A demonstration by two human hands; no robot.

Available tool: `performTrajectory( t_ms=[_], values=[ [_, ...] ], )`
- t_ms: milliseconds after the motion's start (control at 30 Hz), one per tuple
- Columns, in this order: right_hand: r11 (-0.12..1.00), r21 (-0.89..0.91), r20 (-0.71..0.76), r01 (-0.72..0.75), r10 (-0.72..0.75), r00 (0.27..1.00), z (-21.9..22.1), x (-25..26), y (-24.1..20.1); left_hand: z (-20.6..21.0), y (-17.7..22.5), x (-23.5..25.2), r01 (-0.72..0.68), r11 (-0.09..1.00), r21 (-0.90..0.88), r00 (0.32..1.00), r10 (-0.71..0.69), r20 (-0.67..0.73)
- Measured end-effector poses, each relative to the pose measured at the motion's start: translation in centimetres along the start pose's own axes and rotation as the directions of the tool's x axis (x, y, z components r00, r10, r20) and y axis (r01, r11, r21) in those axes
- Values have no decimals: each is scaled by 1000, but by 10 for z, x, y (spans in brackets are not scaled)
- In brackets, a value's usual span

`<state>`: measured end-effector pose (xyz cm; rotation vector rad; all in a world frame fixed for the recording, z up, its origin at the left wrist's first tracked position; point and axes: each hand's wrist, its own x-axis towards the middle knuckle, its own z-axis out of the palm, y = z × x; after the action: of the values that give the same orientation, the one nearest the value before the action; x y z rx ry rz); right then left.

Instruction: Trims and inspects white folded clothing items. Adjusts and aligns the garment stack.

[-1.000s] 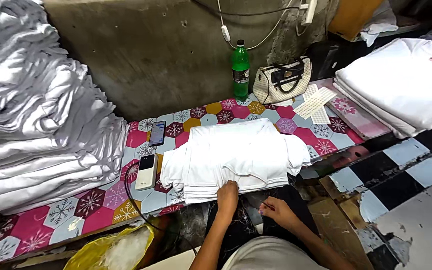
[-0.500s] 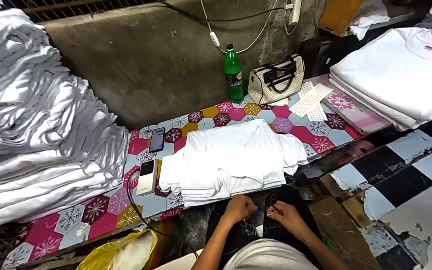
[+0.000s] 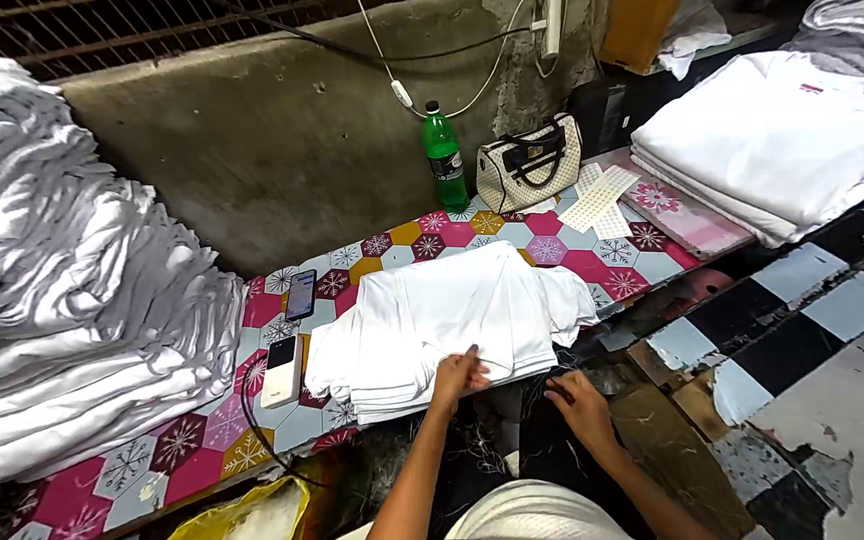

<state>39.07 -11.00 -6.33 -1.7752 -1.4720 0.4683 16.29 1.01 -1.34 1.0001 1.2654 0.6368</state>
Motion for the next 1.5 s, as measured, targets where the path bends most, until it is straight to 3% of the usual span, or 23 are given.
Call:
performTrajectory(
  t_ms=[67, 100, 167, 233, 300, 333, 367, 467, 533, 600, 733, 833, 900, 1100, 1167, 1267, 1400, 1500],
  values=[
    [990, -116, -44, 85, -91, 995, 9, 18, 2, -4, 26, 12, -140, 987, 77, 979, 149, -137],
    [981, -165, -43, 107, -115, 992, 12, 29, 2, -10, 43, 16, -247, 954, 169, 936, 280, -214],
    [960, -238, -55, 149, -167, 984, 19, 46, 5, -30, 80, 18, -458, 839, 293, 734, 543, -408],
    [951, -253, -67, 176, -199, 978, 21, 54, 7, -60, 110, 10, -589, 732, 343, 541, 673, -505],
    [961, -212, -61, 179, -196, 979, 18, 58, 2, -73, 115, -3, -643, 657, 394, 438, 737, -514],
    [966, -176, -60, 187, -200, 978, 15, 59, -3, -68, 108, -10, -644, 640, 419, 442, 758, -479],
    [967, -159, -54, 201, -212, 976, 13, 61, -9, -56, 97, -16, -636, 638, 434, 502, 770, -395],
    [943, -268, 103, 196, -174, 979, 7, 65, -23, -10, 50, -22, -572, 636, 517, 779, 618, 102],
    [910, -373, 201, 178, -108, 974, 10, 67, -19, 10, 16, -12, -501, 550, 668, 853, 446, 273],
    [881, -411, 155, 235, -186, 970, 15, 67, -6, 20, -11, -1, -466, 422, 778, 858, 430, 281],
    [861, -384, 139, 333, -303, 943, 10, 70, -7, 27, -32, 3, -445, 141, 884, 784, 539, 308],
    [833, -429, 172, 349, -304, 937, 15, 69, 0, 22, -49, 11, -463, 1, 887, 667, 659, 348],
    [828, -415, 138, 376, -351, 926, 18, 70, 6, 13, -55, 15, -500, 10, 866, 617, 705, 348],
    [853, -326, 107, 408, -395, 912, 21, 66, -16, 10, -38, 6, -569, 129, 812, 627, 708, 327],
    [851, -317, 64, 418, -420, 905, 30, 64, -24, 11, -27, 2, -590, 92, 802, 513, 810, 285],
    [833, -330, -138, 444, -508, 850, 37, 68, -35, 9, -17, 3, -637, 43, 769, 325, 920, 217],
    [809, -335, -321, 484, -581, 748, 35, 87, -69, 3, -5, 6, -701, 53, 711, 318, 916, 245],
    [793, -364, -351, 488, -602, 717, 36, 93, -80, -7, 13, 13, -661, 51, 749, 214, 969, 123]
  ],
)
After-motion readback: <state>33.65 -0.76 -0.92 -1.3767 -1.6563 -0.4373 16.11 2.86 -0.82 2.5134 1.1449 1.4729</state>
